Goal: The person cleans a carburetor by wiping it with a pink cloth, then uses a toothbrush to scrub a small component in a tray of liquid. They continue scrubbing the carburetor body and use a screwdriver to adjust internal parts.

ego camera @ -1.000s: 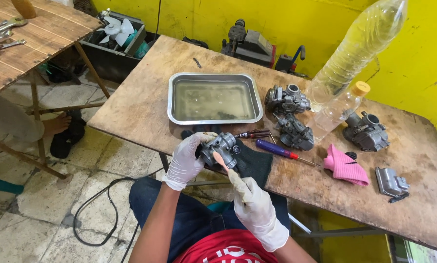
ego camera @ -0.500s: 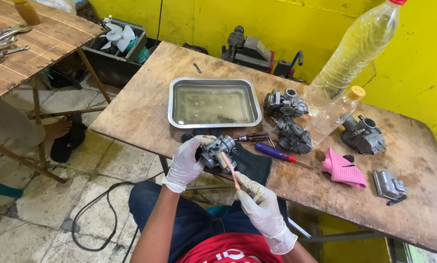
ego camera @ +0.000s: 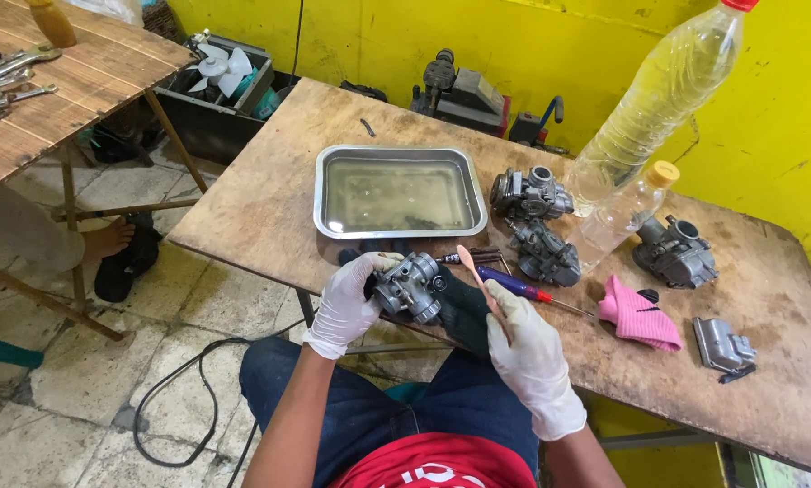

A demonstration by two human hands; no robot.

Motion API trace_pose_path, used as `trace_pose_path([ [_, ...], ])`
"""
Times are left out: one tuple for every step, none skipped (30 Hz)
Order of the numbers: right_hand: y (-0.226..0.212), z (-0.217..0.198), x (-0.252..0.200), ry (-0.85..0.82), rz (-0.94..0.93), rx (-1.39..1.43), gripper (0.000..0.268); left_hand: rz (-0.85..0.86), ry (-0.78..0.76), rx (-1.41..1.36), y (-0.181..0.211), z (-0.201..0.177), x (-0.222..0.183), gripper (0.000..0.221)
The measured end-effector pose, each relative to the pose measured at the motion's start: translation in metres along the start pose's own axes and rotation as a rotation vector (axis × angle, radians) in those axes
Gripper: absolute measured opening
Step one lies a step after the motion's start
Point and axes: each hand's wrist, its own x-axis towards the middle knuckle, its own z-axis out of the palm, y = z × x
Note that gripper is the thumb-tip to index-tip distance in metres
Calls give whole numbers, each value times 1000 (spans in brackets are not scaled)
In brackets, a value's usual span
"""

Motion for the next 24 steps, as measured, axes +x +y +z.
trace_pose_path([
  [4,2,1,0,-1,1,55,0,0,1,0,0,0,44],
  [8,5,2,32,-79,-155,53,7,6,-5,0,0,1,43],
  [12,7,2,63,-156,-311,50,13,10,-11,1,0,0,43],
  [18,12,4,61,-154,-310,50,11,9,-11,0,2,0,43],
  [24,18,5,59,-173,-423,38,-45,33,15,0,4,0,37],
  [30,23,7,56,-191,-536,27,-101,57,41,-1,6,1,33],
  [27,21,9,56,-190,-535,27,-100,56,42,2,6,2,33],
  [25,20,11,58,-223,-498,27,-96,58,35,4,5,3,34],
  [22,19,13,58,-255,-462,28,-93,60,28,7,5,4,34],
  [17,15,14,57,-254,-461,28,-94,59,28,6,5,4,34],
  [13,12,16,31,-237,-426,31,-93,58,24,5,5,4,34],
  [8,8,18,5,-220,-390,34,-91,58,20,4,5,3,34],
  [7,6,18,4,-220,-390,34,-92,58,20,4,5,3,34],
  [5,4,18,7,-202,-377,35,-94,60,22,3,5,3,34],
  [4,1,19,10,-185,-364,35,-95,61,22,3,5,2,35],
  [2,-1,18,9,-184,-364,35,-96,61,22,3,6,2,35],
  [1,-4,19,3,-171,-358,35,-93,62,25,3,7,2,35],
  [0,-6,19,-3,-157,-352,36,-90,63,29,2,7,3,35],
  [-3,-9,20,-2,-158,-352,36,-89,64,29,3,6,3,35],
  [-6,-11,22,-14,-150,-341,37,-83,62,16,3,6,3,35],
  [-9,-14,23,-26,-140,-330,38,-77,59,2,3,5,3,35],
  [-8,-14,23,-26,-141,-330,38,-76,60,1,3,5,3,35],
  [-8,-14,22,-29,-131,-317,39,-70,61,6,3,5,3,35],
  [-8,-15,22,-33,-122,-304,39,-64,61,10,3,5,3,35],
])
